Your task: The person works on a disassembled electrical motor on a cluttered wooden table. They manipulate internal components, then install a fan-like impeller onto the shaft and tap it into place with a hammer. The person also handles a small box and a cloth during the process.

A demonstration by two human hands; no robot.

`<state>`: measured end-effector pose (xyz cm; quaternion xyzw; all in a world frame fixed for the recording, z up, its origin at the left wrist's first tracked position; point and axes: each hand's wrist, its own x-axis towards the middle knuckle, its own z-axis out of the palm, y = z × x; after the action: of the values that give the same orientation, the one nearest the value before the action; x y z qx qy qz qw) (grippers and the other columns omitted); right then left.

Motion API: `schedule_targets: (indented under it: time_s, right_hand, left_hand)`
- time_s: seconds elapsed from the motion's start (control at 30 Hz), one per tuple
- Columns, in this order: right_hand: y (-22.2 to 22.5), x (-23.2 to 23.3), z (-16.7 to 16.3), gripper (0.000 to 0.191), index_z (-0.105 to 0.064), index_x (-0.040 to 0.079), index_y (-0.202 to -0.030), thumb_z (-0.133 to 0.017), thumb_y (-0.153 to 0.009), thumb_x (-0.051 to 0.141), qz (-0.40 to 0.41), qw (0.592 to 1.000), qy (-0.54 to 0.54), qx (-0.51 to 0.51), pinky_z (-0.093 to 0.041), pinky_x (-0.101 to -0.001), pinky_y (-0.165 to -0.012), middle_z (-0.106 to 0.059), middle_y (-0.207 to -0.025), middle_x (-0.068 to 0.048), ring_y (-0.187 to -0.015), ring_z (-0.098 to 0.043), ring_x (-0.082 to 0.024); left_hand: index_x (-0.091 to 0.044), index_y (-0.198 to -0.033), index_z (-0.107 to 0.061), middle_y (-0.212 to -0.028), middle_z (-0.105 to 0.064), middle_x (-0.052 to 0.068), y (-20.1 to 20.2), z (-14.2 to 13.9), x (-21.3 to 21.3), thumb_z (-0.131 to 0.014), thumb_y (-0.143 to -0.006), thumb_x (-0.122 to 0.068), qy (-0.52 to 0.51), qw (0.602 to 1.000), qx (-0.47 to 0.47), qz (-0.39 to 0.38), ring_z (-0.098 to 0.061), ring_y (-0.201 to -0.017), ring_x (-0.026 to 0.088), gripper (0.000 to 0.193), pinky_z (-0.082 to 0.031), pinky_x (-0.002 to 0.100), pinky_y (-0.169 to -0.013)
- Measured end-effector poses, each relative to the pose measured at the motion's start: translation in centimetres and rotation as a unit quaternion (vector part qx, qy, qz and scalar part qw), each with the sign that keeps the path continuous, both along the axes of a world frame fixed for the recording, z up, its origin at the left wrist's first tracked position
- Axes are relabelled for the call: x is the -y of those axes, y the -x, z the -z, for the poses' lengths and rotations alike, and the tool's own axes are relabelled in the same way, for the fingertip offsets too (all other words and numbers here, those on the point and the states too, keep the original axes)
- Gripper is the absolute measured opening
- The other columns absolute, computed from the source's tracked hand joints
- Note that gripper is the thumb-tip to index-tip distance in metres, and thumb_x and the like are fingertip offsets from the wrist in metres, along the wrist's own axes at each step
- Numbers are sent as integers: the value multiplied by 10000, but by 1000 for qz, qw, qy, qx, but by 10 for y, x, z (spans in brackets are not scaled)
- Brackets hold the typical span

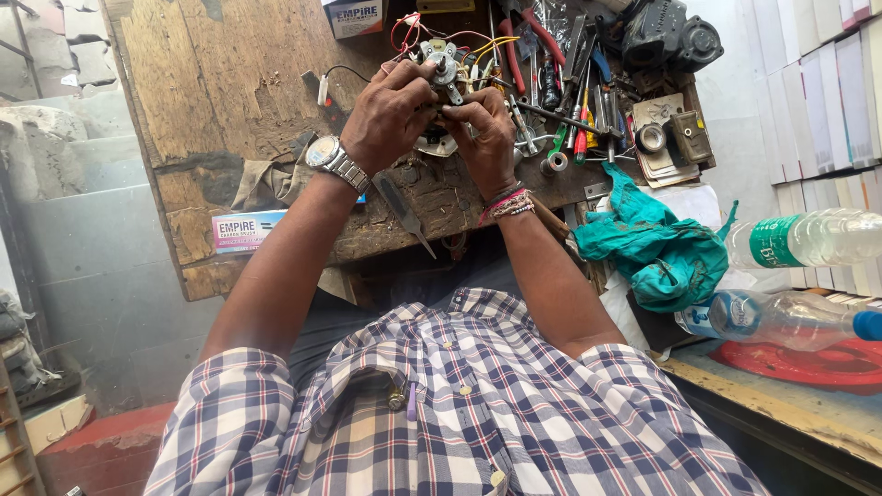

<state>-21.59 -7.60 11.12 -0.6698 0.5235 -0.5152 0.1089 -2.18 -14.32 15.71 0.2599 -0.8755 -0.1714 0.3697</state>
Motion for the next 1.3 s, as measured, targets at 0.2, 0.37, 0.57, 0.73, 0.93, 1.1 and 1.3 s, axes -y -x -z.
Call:
schedule_targets:
  time_s: [0.2, 0.37, 0.57, 0.73, 0.93, 1.1, 1.3]
  right_hand:
    - [-2, -1, -4, 155, -765, 102, -1034, -825, -907, 36, 2, 1000, -13, 8, -592, -286, -756, -614, -1021, -40, -885, -663, -150]
    - [-5, -7, -12, 185, -765, 97, -1086, -795, -922, 15, -14, 999, -12, 26, -612, -292, -805, -618, -1088, -70, -938, -688, -153]
    - [-6, -13, -18, 197, -761, 85, -1118, -790, -926, 51, 1, 999, -32, 30, -648, -281, -859, -682, -1198, -99, -1036, -716, -179]
    - [-6, -18, -18, 188, -747, 55, -1131, -780, -947, 61, 15, 997, -28, 67, -631, -296, -912, -688, -1223, -109, -1097, -693, -203]
    - [-4, -20, -17, 293, -732, 56, -1178, -817, -904, 113, 64, 993, 29, -96, -585, -341, -842, -682, -1079, -68, -1006, -641, -207]
    - [-5, -20, -23, 268, -745, 67, -1179, -803, -917, 59, 60, 988, 58, -127, -567, -365, -838, -692, -1045, -61, -981, -655, -222]
    - [-5, -17, -33, 256, -756, 46, -1160, -802, -910, 20, 36, 990, 66, -120, -571, -364, -820, -709, -1031, -75, -953, -666, -232]
  left_hand:
    - [-14, -1001, -664, -1272, -635, 134, 2, -7, 2, -780, -869, -49, -27, 999, 21, -1, -608, -1177, 350, 179, -541, 431, -1013]
    - [-19, -1001, -655, -1274, -627, 136, 4, -6, 0, -785, -888, -53, -17, 1000, 14, -7, -605, -1195, 349, 176, -539, 430, -1028]
    - [-20, -1017, -653, -1324, -619, 155, 2, -5, 2, -822, -850, -72, -8, 1000, 26, -5, -593, -1211, 350, 243, -531, 430, -1028]
    - [-24, -1010, -623, -1337, -596, 161, 5, -3, -1, -867, -805, -130, 10, 999, 42, -25, -570, -1226, 372, 336, -522, 442, -1040]
    - [-40, -1020, -629, -1342, -592, 129, 8, -1, -2, -885, -832, -173, -3, 998, 45, -33, -558, -1270, 363, 344, -518, 433, -1066]
    - [-35, -1039, -635, -1355, -588, 134, 6, -2, -1, -877, -834, -150, -19, 999, 44, -26, -558, -1282, 357, 337, -517, 433, -1079]
    - [-33, -1042, -639, -1360, -588, 142, 5, -4, -1, -877, -834, -145, -17, 999, 39, -21, -556, -1279, 358, 335, -517, 438, -1069]
